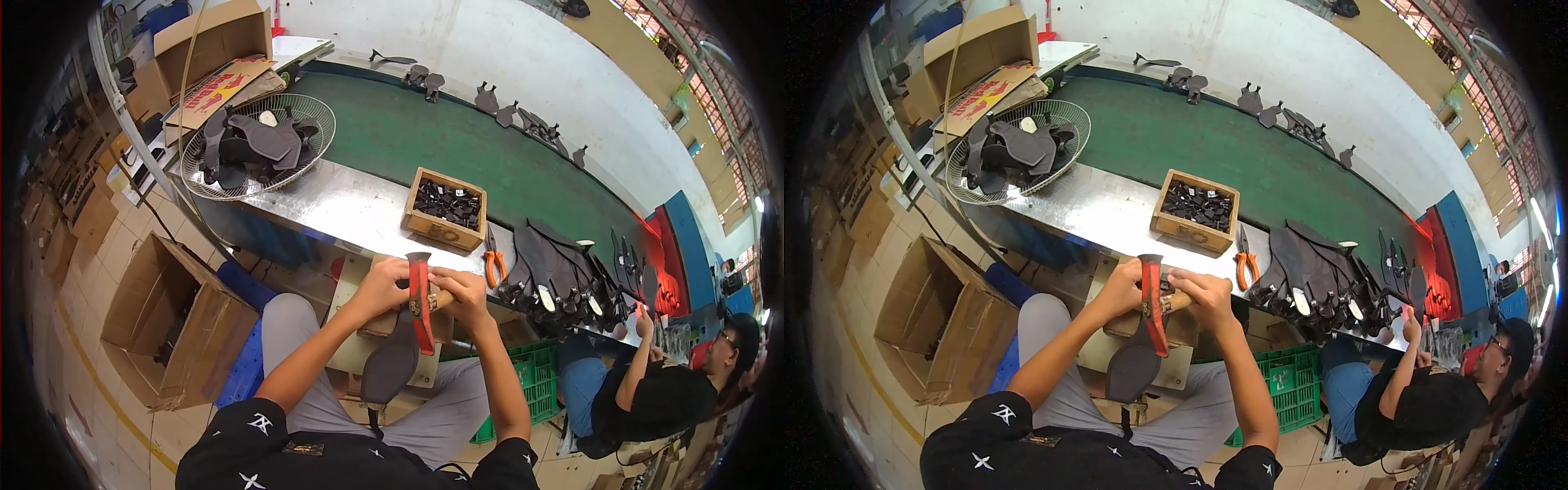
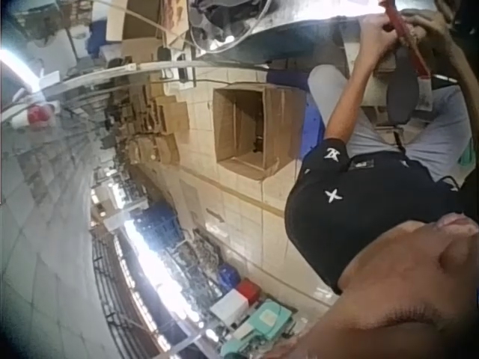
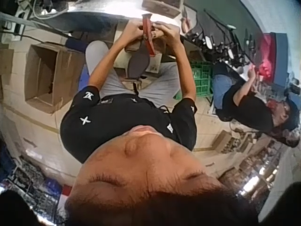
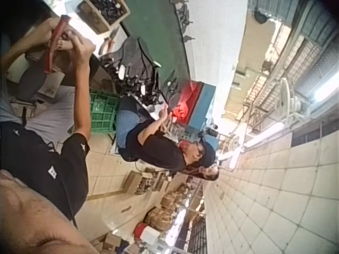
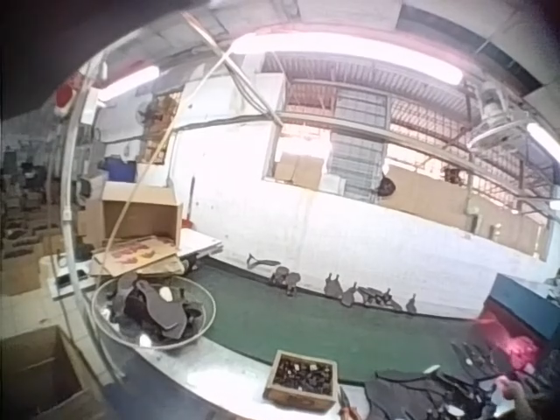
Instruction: Manufacturing shoes by hammering and trimming components on a workbench.
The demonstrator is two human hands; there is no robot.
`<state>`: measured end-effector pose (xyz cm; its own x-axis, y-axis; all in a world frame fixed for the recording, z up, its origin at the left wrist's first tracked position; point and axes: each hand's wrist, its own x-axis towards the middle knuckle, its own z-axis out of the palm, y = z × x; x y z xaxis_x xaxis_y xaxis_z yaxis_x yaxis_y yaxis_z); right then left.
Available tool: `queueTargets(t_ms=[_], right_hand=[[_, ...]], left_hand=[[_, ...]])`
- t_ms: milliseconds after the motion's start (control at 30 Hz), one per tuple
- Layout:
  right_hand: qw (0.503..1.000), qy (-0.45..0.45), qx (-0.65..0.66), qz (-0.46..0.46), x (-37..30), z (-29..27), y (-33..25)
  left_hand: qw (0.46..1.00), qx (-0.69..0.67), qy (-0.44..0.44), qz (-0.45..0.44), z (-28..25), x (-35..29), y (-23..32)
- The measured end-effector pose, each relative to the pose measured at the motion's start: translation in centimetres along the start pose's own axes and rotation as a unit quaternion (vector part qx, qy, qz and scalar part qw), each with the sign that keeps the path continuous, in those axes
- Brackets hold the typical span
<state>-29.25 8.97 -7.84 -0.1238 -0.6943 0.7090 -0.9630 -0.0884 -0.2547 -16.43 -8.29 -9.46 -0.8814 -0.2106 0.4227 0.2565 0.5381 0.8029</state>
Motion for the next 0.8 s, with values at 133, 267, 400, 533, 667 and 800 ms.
queueTargets(t_ms=[133,267,400,533,667,800], right_hand=[[0.996,-0.029,-0.065,-0.047,0.0,-0.4,-0.2],[0.994,-0.045,-0.076,-0.067,0.0,-0.7,-0.9],[0.997,-0.068,-0.042,0.006,0.5,-1.9,-1.6],[0.977,0.056,0.101,0.182,-1.1,-1.7,-5.0],[0.855,0.068,0.289,0.425,-2.4,-2.3,-11.6],[0.899,0.071,0.200,0.384,-0.3,-5.6,-15.2]], left_hand=[[1.000,-0.015,0.004,-0.013,0.0,-0.4,-0.2],[0.995,-0.079,0.015,0.056,0.2,-0.1,-0.9],[0.995,-0.076,-0.027,-0.062,-0.3,0.1,-0.1],[0.989,-0.117,-0.016,-0.086,0.2,0.0,-0.2],[0.989,-0.120,-0.007,-0.092,0.2,-0.1,-0.2],[0.986,-0.133,-0.005,-0.103,0.2,-0.1,-0.3]])
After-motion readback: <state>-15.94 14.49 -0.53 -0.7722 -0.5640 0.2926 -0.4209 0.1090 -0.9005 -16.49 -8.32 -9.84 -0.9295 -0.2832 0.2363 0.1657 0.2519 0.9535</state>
